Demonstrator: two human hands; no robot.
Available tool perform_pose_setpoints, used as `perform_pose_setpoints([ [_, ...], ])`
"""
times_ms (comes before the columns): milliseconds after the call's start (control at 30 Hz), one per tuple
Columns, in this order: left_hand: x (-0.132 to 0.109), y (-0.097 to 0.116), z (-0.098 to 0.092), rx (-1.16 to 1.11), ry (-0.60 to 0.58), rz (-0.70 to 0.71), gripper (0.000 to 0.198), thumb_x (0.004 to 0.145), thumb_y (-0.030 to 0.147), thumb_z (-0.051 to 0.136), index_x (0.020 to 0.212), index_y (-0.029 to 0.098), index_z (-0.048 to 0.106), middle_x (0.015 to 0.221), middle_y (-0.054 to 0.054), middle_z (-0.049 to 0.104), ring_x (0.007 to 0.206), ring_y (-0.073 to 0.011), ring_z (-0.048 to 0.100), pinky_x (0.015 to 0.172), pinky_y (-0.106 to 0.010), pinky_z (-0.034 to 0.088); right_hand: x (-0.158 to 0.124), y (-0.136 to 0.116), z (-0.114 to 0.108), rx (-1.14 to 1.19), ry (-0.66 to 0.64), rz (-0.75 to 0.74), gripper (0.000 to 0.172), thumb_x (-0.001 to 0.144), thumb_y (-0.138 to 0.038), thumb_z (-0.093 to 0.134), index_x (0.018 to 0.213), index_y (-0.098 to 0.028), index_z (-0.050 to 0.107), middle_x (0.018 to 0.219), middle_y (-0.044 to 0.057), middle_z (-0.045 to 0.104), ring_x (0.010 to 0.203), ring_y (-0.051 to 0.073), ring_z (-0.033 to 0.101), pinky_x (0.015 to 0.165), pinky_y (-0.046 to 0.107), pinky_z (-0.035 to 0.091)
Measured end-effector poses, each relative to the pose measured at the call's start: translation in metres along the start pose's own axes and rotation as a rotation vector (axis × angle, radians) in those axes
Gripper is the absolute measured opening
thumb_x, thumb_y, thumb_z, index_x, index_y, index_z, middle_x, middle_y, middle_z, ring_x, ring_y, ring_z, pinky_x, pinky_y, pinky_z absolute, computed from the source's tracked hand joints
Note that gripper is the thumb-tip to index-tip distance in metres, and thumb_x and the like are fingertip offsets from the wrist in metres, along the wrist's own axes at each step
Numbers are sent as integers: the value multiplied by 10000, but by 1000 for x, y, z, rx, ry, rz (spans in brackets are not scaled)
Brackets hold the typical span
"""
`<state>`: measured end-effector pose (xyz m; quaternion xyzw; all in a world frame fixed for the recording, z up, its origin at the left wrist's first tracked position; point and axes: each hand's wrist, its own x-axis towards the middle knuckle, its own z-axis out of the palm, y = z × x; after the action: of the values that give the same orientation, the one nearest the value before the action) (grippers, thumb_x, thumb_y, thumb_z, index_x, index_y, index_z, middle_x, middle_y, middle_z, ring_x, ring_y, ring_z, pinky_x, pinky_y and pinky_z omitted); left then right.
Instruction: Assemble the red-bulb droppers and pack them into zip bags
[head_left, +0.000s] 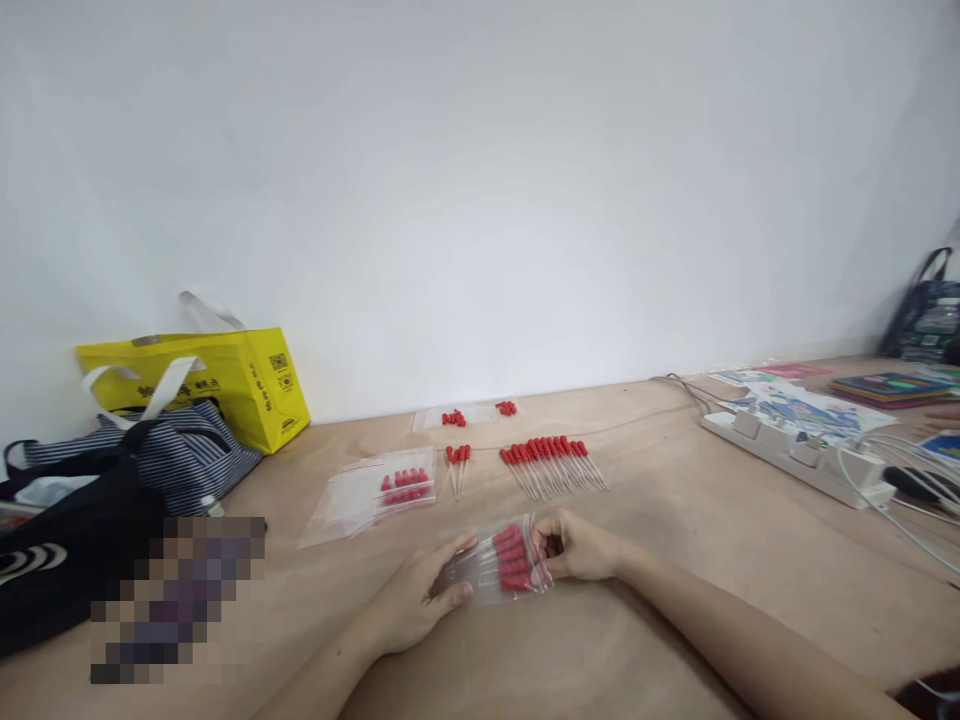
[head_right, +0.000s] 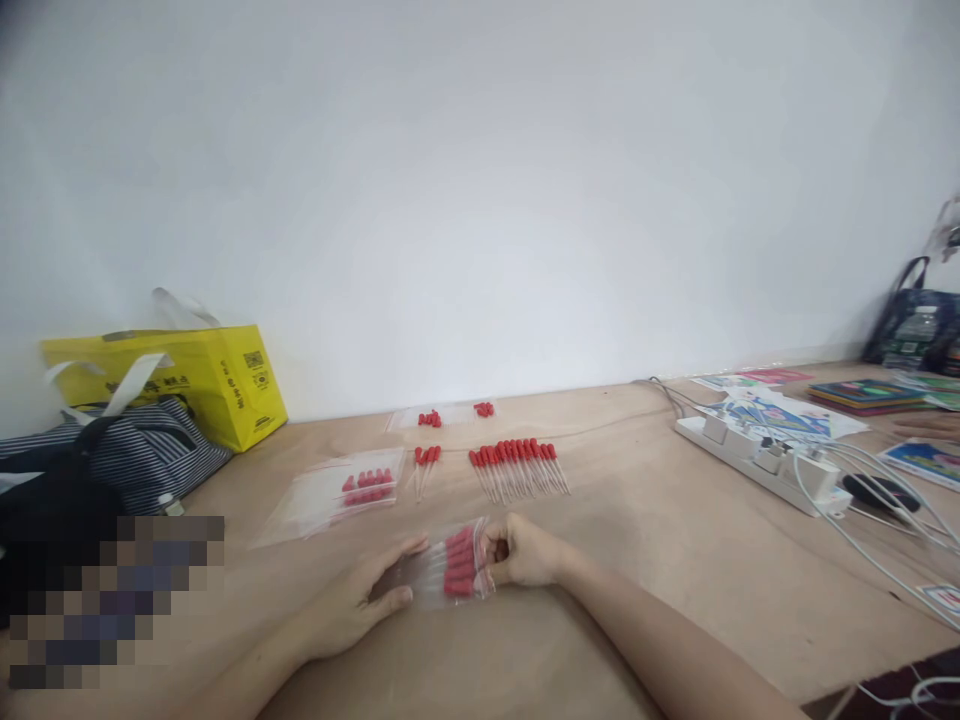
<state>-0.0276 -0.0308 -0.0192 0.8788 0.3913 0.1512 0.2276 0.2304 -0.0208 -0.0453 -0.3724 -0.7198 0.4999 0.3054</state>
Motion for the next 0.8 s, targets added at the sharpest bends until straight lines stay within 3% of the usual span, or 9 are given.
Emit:
perform_pose_setpoints([
  [67,1,2,-1,8,-16,3,478,810,291,492,1270,261,366,1282,-50,454,1145,-227,429,953,-424,343,-6,1,-10,10,-16,11,296,570,-375,702,606,-135,532,521,-47,474,461,50,379,450,185,300],
  [133,3,4,-5,34,-46,31,476,799,268,512,1257,277,384,1295,-43,438,1161,-228,413,957,-431,334,-13,2,-21,-47,79,-4,258,618,-360,670,641,-137,542,542,-41,473,484,59,388,465,190,308],
  [233,13,8,-13,107,-102,101,450,789,224,528,1224,294,430,1291,-39,444,1186,-236,381,957,-450,323,-23,0,-30,-278,247,-74,196,648,-282,643,777,-147,582,626,-23,490,518,71,394,474,193,310],
  [300,24,10,-17,177,-103,164,440,773,178,544,1188,304,470,1250,-26,491,1189,-241,377,964,-465,305,-28,-4,-30,-412,249,-142,254,648,-232,630,892,-169,597,751,4,528,542,76,413,479,193,320],
  [400,38,9,-14,271,72,214,385,761,128,542,1116,277,534,1189,-24,545,1151,-234,420,967,-463,303,-30,-11,-24,-524,178,-226,286,667,-204,603,953,-206,608,838,18,556,601,94,469,521,199,354],
  [500,39,8,-3,262,283,185,268,797,135,476,1033,218,575,1128,-56,569,1052,-209,504,914,-406,385,-29,-12,-16,-611,187,-223,207,705,-222,571,904,-218,627,725,-1,559,617,108,495,538,199,353],
  [633,20,11,9,185,275,273,214,797,277,514,985,211,592,1008,-56,604,917,-183,572,805,-311,471,-28,-7,-3,-758,266,-220,131,748,-254,526,808,-209,634,636,-7,549,570,105,493,505,201,313],
  [800,6,8,12,300,294,432,295,757,412,568,979,219,603,943,-55,632,838,-187,606,743,-293,506,-22,-3,13,-867,313,-331,192,801,-267,460,763,-206,638,638,16,588,580,114,517,510,214,306],
])
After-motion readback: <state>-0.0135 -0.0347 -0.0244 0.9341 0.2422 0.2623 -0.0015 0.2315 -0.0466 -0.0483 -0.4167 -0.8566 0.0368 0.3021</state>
